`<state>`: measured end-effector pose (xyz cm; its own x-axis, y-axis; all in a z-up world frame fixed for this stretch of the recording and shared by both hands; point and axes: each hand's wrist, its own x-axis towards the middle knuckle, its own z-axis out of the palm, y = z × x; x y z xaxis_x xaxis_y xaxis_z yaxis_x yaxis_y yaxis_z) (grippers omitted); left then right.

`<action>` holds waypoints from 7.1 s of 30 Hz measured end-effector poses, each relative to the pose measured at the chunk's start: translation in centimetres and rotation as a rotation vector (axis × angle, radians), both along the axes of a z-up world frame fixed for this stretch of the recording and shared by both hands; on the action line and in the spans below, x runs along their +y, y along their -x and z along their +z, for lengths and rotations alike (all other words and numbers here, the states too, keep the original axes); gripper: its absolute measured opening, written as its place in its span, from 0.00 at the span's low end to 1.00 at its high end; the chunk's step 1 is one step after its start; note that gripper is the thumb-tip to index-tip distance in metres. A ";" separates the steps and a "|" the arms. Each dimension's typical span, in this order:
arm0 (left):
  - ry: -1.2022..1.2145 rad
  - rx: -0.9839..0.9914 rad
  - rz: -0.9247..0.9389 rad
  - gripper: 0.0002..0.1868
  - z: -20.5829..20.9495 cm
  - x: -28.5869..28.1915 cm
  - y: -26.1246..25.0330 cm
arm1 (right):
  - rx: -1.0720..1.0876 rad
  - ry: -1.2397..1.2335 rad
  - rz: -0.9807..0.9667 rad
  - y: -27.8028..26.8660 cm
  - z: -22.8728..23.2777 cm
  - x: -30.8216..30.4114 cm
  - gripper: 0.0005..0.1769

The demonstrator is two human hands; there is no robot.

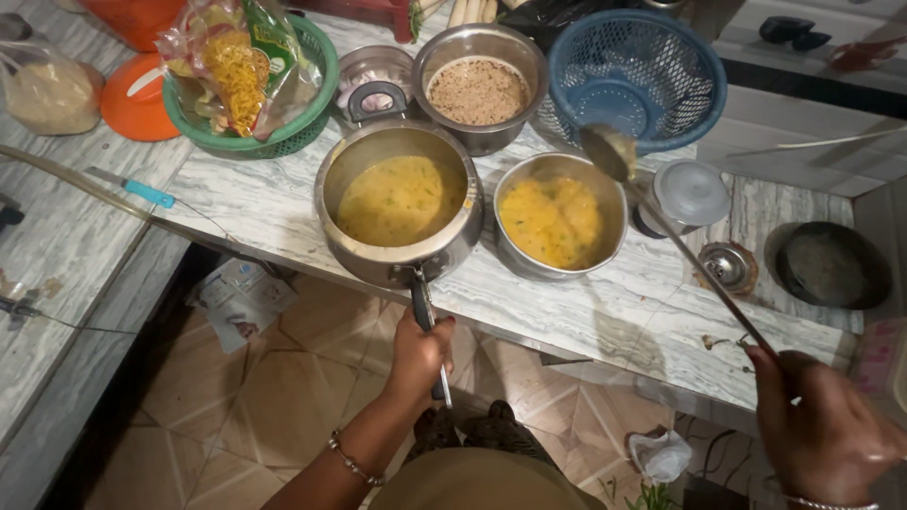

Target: The person holds a pressure cooker of cooked dal on the counter and uses a long ladle to scoop the dal into a steel bowl, repeating the scooping until the bowl is filled. They then carry the bowl to another counter, take a steel lid from a dish rack, and place the lid on the filled bowl.

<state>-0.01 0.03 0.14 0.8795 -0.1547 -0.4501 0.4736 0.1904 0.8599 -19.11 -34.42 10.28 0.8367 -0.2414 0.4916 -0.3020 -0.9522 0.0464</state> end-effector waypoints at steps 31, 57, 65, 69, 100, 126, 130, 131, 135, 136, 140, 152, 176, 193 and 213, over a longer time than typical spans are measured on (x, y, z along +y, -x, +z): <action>0.026 -0.052 0.056 0.12 -0.1 -1.5 1.3 | 0.032 -0.828 -0.114 -8.9 4.1 -0.6 0.17; -0.298 -0.467 0.059 0.13 -6.0 -1.8 5.2 | 1.356 0.443 0.091 -38.1 15.2 10.5 0.25; -0.304 -0.430 0.059 0.13 -5.8 -1.5 5.2 | 1.319 -0.358 0.093 -31.5 7.1 4.0 0.22; -0.295 -0.408 0.072 0.13 -5.6 -1.6 5.1 | 1.190 -0.667 0.113 -27.1 1.7 5.1 0.22; 0.072 -0.075 0.085 0.12 0.6 -2.2 1.1 | 0.460 -1.648 0.101 -14.9 -4.3 9.9 0.11; 0.115 0.006 0.069 0.11 0.7 -1.8 0.5 | 0.290 -1.309 -0.366 -3.0 -6.1 -1.3 0.18; 0.078 0.023 0.066 0.11 0.9 -1.8 0.4 | 0.314 -1.055 -0.437 -2.6 -5.9 -0.5 0.18; 0.066 0.037 0.064 0.11 1.0 -1.7 0.4 | 0.296 -0.997 -0.413 -2.3 -5.8 0.0 0.18; 0.062 0.004 0.059 0.10 1.0 -1.7 0.4 | 0.198 -0.613 -0.267 -1.4 -5.1 1.1 0.16; 0.073 -0.012 0.061 0.10 1.0 -1.7 0.5 | 0.165 -0.480 -0.214 -1.3 -5.0 1.3 0.16; 0.067 -0.006 0.064 0.10 1.1 -1.6 0.5 | 0.235 -0.161 -0.241 -1.0 -4.8 1.7 0.13; 0.068 -0.046 0.063 0.09 0.7 -1.9 0.7 | 0.189 -1.165 -0.296 -4.3 -2.4 -0.7 0.16; -0.213 -0.143 -0.026 0.22 -5.4 -1.8 4.1 | 0.888 0.100 0.123 -24.9 16.9 13.6 0.23; -0.195 -0.480 0.099 0.20 -7.4 -2.3 4.4 | 0.681 -1.266 0.230 -23.5 -3.0 7.5 0.13; -0.170 -0.345 0.068 0.18 -5.2 -1.8 3.4 | 0.422 -1.645 0.178 -16.8 -7.1 7.4 0.11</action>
